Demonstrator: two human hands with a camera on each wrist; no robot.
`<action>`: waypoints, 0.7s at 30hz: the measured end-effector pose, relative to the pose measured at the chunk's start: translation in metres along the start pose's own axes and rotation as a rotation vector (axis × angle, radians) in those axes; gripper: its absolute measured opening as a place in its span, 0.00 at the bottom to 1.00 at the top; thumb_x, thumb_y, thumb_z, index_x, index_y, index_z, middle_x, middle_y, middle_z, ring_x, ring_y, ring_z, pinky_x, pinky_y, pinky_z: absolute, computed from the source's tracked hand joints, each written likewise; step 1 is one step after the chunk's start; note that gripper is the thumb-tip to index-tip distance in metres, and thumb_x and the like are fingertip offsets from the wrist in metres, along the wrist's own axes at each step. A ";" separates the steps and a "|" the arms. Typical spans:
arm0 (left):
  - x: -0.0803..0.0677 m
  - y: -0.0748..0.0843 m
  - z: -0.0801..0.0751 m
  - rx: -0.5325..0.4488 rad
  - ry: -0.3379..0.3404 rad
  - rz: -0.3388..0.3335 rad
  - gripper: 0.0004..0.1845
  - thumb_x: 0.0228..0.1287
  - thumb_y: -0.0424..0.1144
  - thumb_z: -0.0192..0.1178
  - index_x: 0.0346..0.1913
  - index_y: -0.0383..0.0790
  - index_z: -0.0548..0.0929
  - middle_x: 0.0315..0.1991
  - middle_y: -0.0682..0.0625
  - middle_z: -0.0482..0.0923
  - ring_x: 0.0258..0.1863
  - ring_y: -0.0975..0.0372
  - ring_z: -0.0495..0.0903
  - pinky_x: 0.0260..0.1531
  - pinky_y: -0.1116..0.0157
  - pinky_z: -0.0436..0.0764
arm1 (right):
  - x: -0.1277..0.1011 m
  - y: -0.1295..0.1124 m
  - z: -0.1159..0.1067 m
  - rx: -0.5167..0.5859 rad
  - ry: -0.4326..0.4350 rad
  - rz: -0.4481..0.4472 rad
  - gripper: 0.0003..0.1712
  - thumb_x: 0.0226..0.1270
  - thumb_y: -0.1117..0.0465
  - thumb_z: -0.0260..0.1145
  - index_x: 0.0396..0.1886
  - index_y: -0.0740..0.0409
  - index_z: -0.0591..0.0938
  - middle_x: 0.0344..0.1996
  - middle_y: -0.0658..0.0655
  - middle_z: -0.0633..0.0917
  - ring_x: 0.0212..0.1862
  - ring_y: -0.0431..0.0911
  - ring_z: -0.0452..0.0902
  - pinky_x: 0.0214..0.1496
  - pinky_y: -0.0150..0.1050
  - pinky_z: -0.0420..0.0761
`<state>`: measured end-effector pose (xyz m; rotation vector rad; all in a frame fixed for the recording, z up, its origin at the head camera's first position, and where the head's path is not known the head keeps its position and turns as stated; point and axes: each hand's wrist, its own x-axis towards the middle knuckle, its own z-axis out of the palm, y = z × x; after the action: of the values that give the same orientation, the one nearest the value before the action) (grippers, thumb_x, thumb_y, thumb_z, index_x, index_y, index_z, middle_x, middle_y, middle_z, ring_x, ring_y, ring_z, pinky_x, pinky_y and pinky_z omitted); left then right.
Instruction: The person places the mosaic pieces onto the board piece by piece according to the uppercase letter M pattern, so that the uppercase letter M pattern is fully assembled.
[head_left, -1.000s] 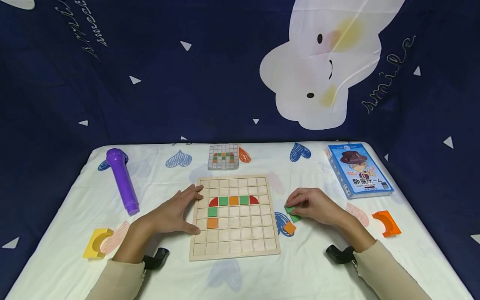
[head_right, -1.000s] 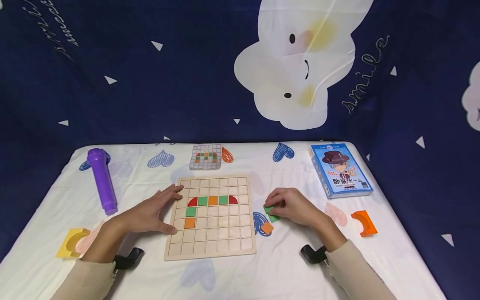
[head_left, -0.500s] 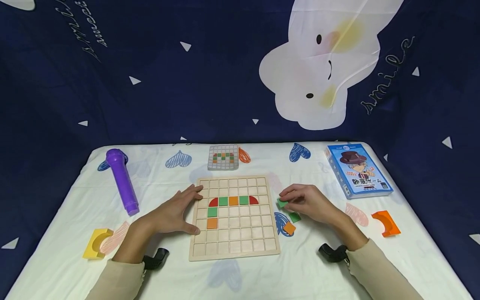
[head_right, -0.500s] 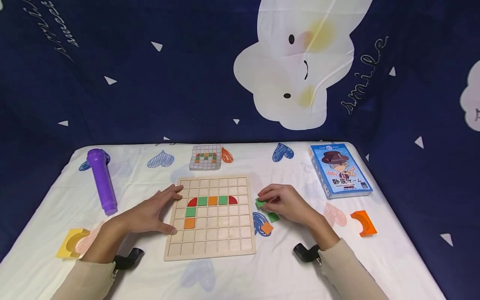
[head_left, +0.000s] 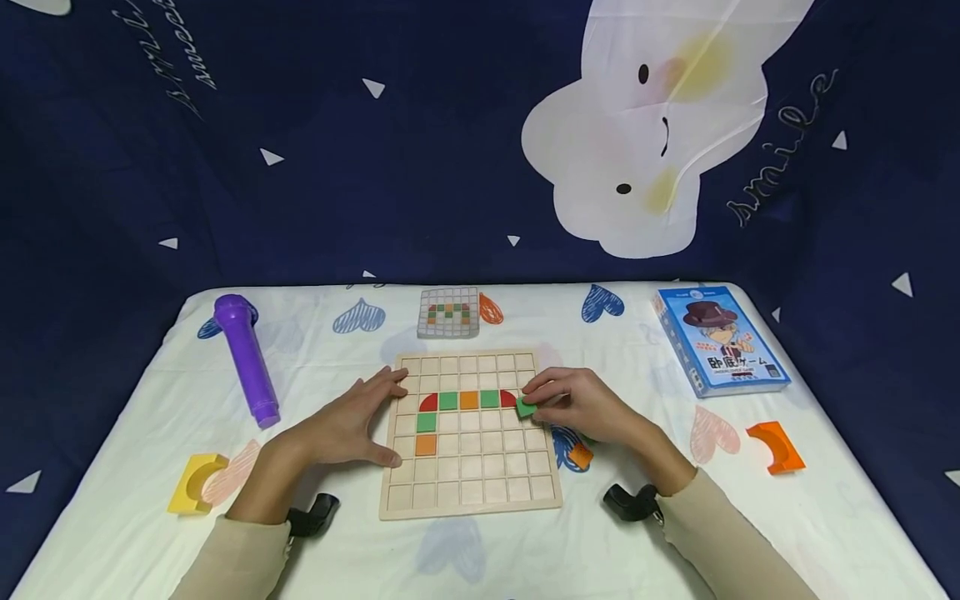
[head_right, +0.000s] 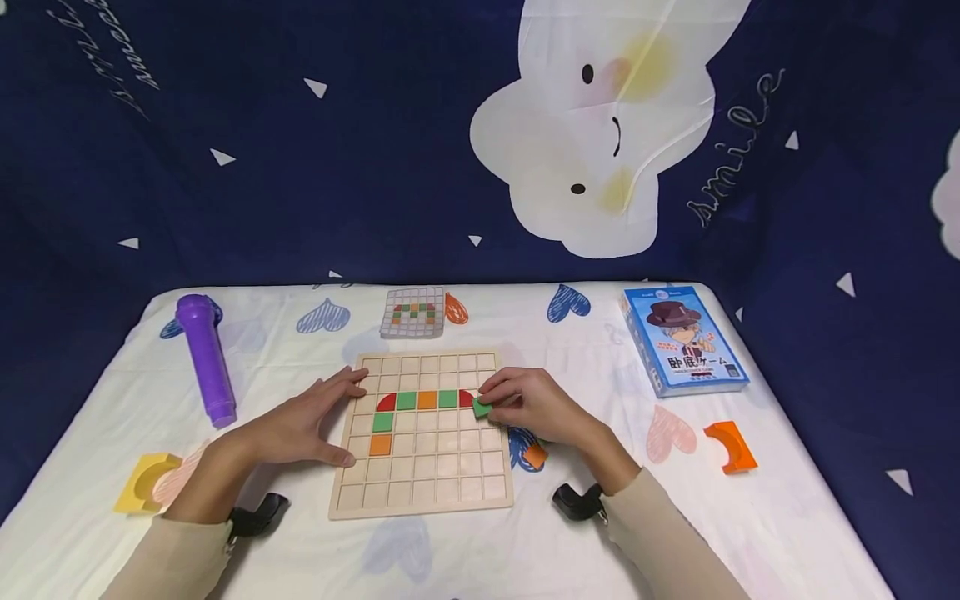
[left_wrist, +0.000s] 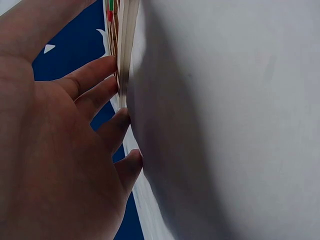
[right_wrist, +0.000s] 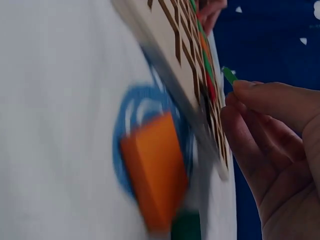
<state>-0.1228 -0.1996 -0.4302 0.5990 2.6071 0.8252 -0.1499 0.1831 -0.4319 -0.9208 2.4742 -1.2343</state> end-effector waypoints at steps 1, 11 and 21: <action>0.000 0.000 0.000 0.000 -0.001 -0.001 0.47 0.40 0.54 0.81 0.65 0.41 0.72 0.82 0.44 0.56 0.84 0.43 0.46 0.81 0.36 0.46 | 0.002 -0.002 0.003 0.002 -0.007 0.004 0.12 0.62 0.65 0.74 0.45 0.55 0.91 0.51 0.53 0.88 0.53 0.45 0.84 0.47 0.28 0.87; 0.001 0.000 -0.001 0.007 -0.003 -0.008 0.48 0.40 0.54 0.81 0.65 0.41 0.72 0.82 0.45 0.55 0.84 0.43 0.46 0.81 0.36 0.46 | 0.024 -0.017 0.033 -0.021 -0.014 -0.045 0.10 0.62 0.63 0.75 0.44 0.55 0.92 0.48 0.49 0.89 0.52 0.42 0.84 0.48 0.29 0.86; 0.001 -0.001 0.000 0.014 0.008 0.003 0.47 0.40 0.53 0.81 0.65 0.41 0.72 0.82 0.45 0.57 0.84 0.43 0.47 0.81 0.37 0.47 | 0.038 -0.031 0.057 -0.109 -0.003 -0.042 0.11 0.63 0.61 0.75 0.45 0.55 0.91 0.46 0.48 0.90 0.52 0.42 0.86 0.56 0.33 0.86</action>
<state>-0.1234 -0.1998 -0.4306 0.6054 2.6216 0.8132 -0.1402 0.1091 -0.4401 -1.0054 2.5544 -1.1187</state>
